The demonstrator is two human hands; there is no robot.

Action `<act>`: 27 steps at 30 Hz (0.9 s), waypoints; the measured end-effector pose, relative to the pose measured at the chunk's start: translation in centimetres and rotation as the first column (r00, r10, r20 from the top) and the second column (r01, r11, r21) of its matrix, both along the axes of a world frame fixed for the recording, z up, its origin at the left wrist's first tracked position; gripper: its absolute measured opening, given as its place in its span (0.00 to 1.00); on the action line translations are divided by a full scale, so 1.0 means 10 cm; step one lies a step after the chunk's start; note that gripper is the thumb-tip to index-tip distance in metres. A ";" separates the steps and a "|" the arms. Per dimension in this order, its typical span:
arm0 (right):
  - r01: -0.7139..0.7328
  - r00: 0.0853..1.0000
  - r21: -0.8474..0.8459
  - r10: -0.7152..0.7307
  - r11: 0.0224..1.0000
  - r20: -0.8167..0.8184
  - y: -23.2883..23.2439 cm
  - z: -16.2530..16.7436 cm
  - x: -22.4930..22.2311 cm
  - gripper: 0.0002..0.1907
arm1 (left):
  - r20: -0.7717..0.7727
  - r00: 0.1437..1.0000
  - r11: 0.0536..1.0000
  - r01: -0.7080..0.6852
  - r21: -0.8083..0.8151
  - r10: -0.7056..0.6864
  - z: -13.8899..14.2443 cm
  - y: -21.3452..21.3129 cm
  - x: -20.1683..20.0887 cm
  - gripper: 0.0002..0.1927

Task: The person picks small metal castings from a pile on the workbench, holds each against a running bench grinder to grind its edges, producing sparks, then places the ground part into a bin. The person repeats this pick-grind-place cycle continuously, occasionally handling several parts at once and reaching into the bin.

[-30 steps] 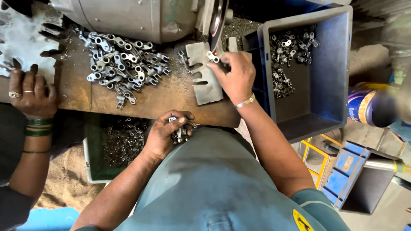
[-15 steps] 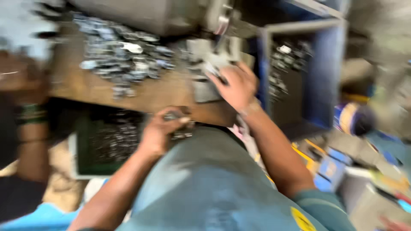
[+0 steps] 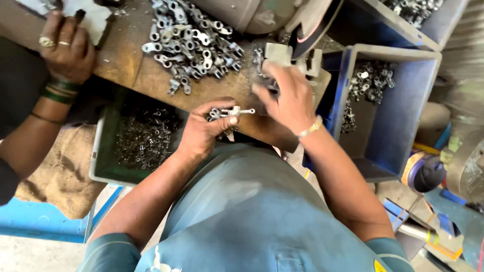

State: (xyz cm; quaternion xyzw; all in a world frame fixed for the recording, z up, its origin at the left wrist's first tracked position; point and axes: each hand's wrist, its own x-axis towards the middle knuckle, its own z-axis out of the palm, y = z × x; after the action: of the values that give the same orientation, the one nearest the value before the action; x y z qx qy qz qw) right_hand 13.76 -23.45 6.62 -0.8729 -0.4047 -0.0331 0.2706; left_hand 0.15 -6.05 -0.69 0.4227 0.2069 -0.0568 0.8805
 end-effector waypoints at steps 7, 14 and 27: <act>0.108 0.971 -0.278 -0.041 0.954 0.237 0.68 -0.05 0.22 0.30 | 0.153 0.984 0.969 -0.049 -0.242 0.088 -0.16 0.12 -0.07 0.11; 0.143 0.987 -0.127 -0.132 0.982 0.091 0.67 -0.21 0.09 0.25 | -0.011 0.996 0.886 -0.087 -0.456 0.092 -0.14 0.36 -0.13 0.17; 0.477 0.397 0.296 0.098 0.828 -0.913 0.31 -0.22 -0.12 0.42 | 0.140 0.965 0.870 0.132 0.476 -0.223 0.20 0.46 0.42 0.20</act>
State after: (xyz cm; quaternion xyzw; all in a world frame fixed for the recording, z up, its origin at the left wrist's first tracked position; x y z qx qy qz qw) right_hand 12.58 -20.33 4.39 -0.6846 -0.0621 0.3008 0.6610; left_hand 4.33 -1.48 1.33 0.6409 0.0895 -0.0460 0.7610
